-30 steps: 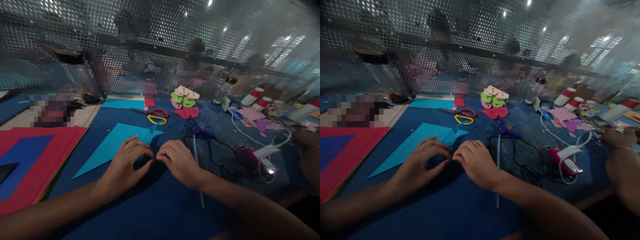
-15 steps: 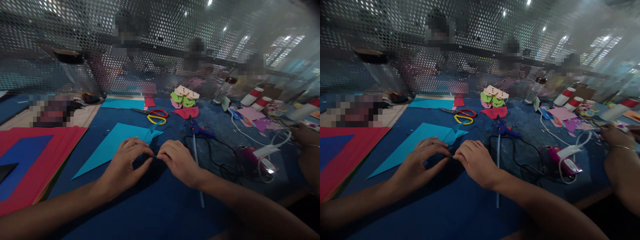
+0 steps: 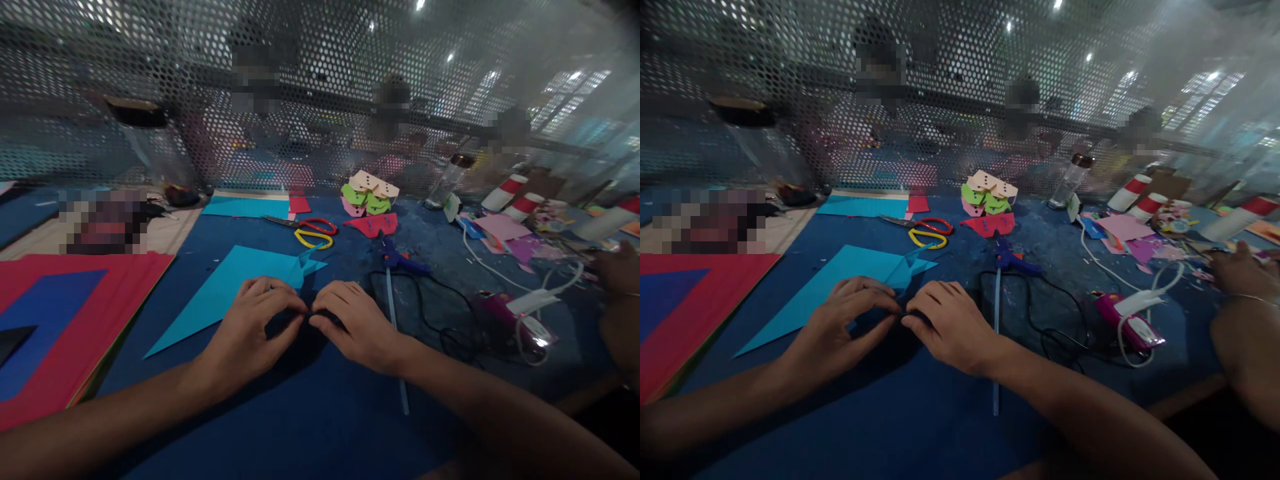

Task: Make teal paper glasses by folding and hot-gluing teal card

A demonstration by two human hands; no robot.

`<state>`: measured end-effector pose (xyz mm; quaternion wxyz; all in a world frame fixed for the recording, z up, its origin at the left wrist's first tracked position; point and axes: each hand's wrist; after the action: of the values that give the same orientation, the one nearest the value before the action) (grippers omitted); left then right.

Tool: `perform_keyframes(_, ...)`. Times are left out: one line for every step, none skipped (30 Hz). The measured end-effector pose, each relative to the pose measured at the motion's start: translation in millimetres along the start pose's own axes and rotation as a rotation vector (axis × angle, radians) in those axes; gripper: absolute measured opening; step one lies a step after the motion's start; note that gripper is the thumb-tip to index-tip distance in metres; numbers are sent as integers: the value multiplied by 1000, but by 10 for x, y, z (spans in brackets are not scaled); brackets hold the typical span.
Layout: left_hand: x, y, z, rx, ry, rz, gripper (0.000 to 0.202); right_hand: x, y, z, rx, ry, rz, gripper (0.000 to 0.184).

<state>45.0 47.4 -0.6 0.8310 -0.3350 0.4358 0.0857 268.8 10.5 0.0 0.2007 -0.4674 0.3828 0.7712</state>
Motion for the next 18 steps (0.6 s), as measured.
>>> perform_keyframes(1, -3, 1, 5, 2, 2, 9, 3, -3, -2, -11, -4, -7, 10)
perform_keyframes(1, -7, 1, 12, 6, 4, 9, 7, -6, -5, -21, -9, -13, 11)
perform_keyframes(1, -11, 2, 19, 12, 7, 10, 12, -9, -9, -28, -14, -18, 12)
perform_keyframes(1, -14, 3, 26, 18, 8, 10, 17, -11, -13, -34, -16, -21, 13)
perform_keyframes(2, -16, 4, 32, 24, 9, 11, 21, -12, -16, -37, -14, -23, 14)
perform_keyframes(2, -17, 5, 39, 30, 10, 12, 23, -12, -19, -39, -8, -25, 15)
perform_keyframes(3, -18, 5, 46, 36, 10, 12, 23, -11, -22, -41, -3, -28, 15)
perform_keyframes(3, -17, 5, 52, 43, 11, 13, 23, -9, -23, -43, 2, -33, 16)
perform_keyframes(4, -16, 5, 59, 47, 12, 14, 22, -8, -24, -45, 6, -36, 16)
perform_keyframes(4, -15, 4, 66, 50, 13, 14, 21, -9, -24, -46, 8, -40, 16)
perform_keyframes(4, -14, 4, 71, 51, 15, 14, 21, -10, -24, -49, 6, -43, 17)
perform_keyframes(3, -14, 3, 75, 51, 16, 14, 22, -13, -24, -52, 4, -46, 17)
perform_keyframes(2, -14, 2, 76, 49, 17, 13, 26, -18, -24, -53, 0, -47, 18)
perform_keyframes(0, -15, 2, 75, 45, 19, 13, 30, -23, -24, -51, -5, -47, 19)
perform_keyframes(-2, -16, 1, 73, 40, 19, 13, 36, -30, -24, -48, -13, -44, 20)
perform_keyframes(-5, -17, 1, 70, 38, 20, 12, 42, -36, -24, -43, -19, -39, 22)
perform_keyframes(-8, -18, 1, 69, 35, 20, 12, 47, -42, -24, -40, -25, -33, 23)
perform_keyframes(-10, -19, 1, 70, 35, 20, 12, 52, -48, -24, -36, -27, -27, 24)
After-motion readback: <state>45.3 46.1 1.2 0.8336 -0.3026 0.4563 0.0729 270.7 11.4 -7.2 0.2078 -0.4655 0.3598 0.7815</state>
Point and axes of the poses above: each hand's wrist, its own z-axis towards the middle knuckle, its own x-axis out of the palm, y = z × x, and after that the axes turned 8 degrees about y, right-handed
